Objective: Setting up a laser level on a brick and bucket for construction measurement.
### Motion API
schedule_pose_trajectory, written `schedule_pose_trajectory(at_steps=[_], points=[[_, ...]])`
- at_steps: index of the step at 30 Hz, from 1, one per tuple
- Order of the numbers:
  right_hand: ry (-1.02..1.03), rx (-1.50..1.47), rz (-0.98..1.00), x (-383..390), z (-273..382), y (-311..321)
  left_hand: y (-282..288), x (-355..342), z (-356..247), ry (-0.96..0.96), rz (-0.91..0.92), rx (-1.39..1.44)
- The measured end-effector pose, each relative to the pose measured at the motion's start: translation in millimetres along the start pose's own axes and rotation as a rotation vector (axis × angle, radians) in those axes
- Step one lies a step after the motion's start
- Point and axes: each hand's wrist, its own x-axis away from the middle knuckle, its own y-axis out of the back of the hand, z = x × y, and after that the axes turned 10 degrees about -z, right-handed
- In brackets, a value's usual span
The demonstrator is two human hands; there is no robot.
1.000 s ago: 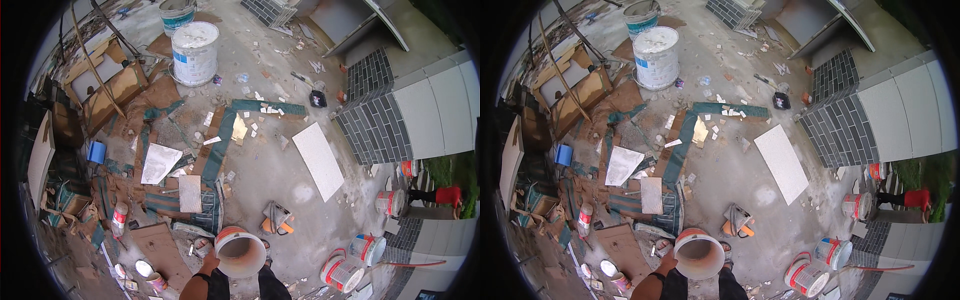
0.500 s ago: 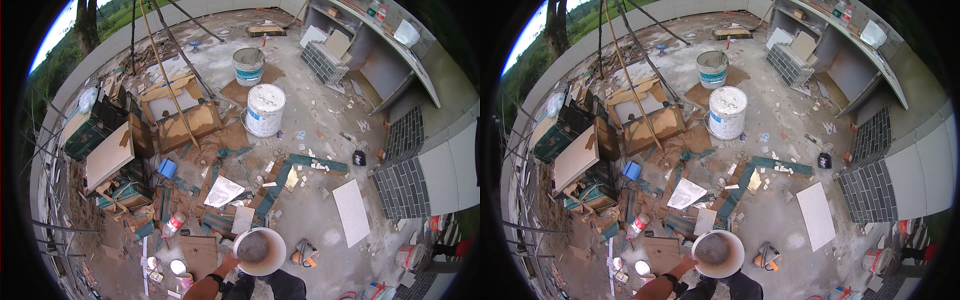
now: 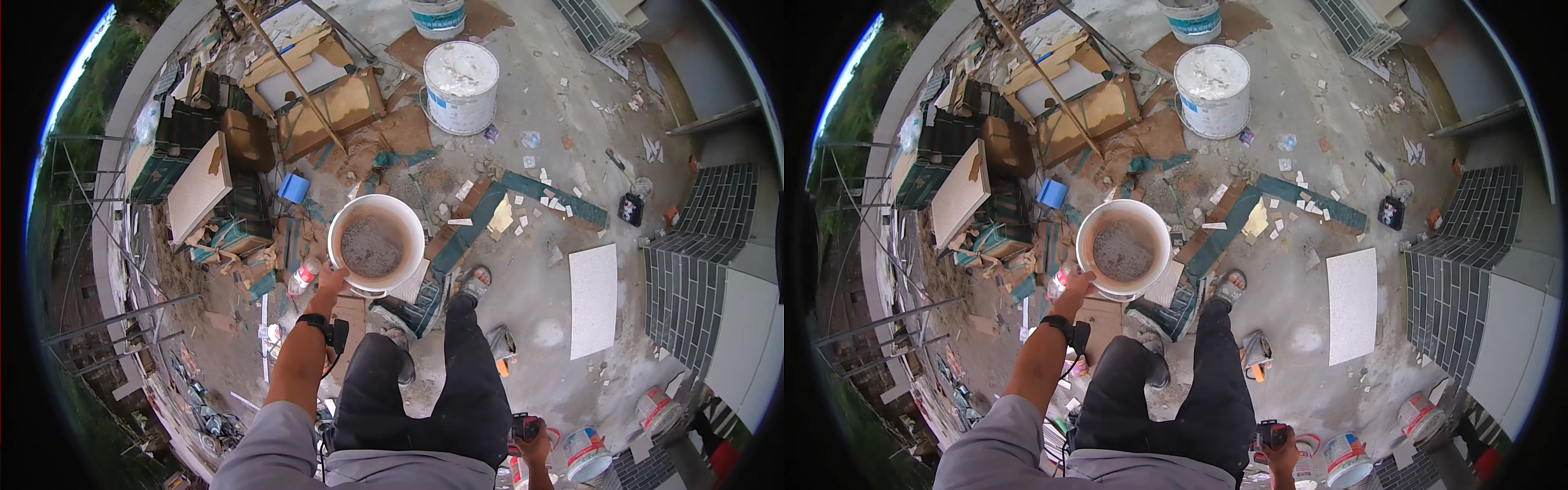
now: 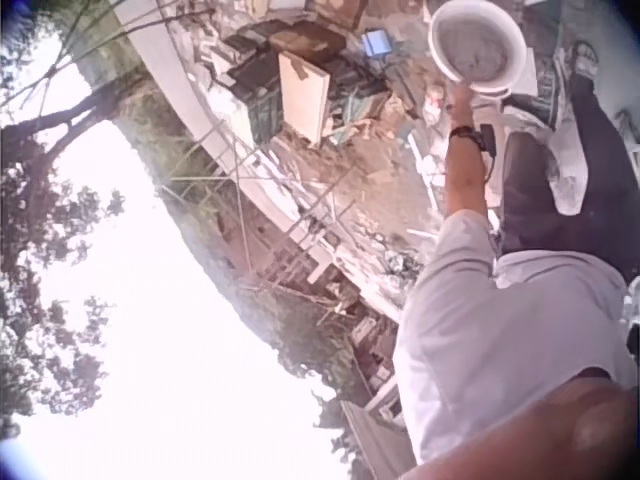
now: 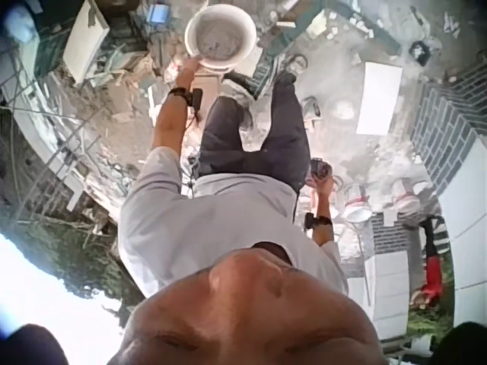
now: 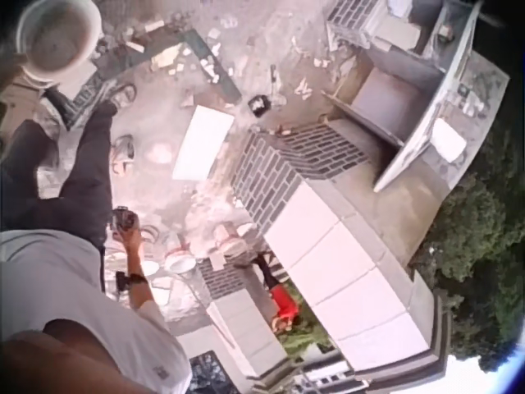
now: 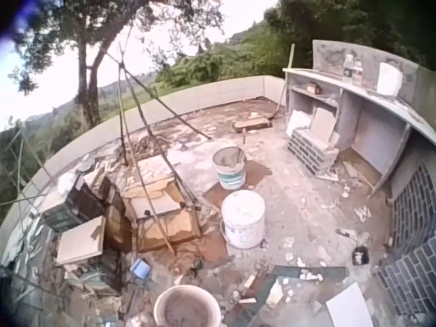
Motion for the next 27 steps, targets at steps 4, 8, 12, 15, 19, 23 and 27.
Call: schedule_pose_trajectory(at_steps=[4,8,12,15,19,23,27], points=[[0.132,0.017,-0.144,-60.4,21.6,50.3,37.9,-31.6,-47.4,0.053,-0.074,0.111],[0.11,0.06,-0.176,-104.9,48.9,96.6,68.8,-62.1,-81.8,0.115,-0.21,0.181],[-0.292,-0.716,0.065,-141.7,40.8,104.6,56.3,-90.4,-98.3,0.109,-0.541,0.305],[-0.056,-0.129,0.068,-129.2,97.6,126.6,78.6,-118.4,-94.6,0.086,-0.495,0.352],[0.074,0.167,-0.007,-135.5,134.6,114.0,92.6,-144.1,-85.6,0.109,-0.569,0.366],[-0.072,0.153,0.036,-139.7,162.0,88.7,118.0,-160.9,-73.1,0.154,-0.438,0.493],[-0.077,0.094,0.023,-139.3,222.1,100.9,90.0,-168.9,-71.6,0.219,-0.303,0.525]])
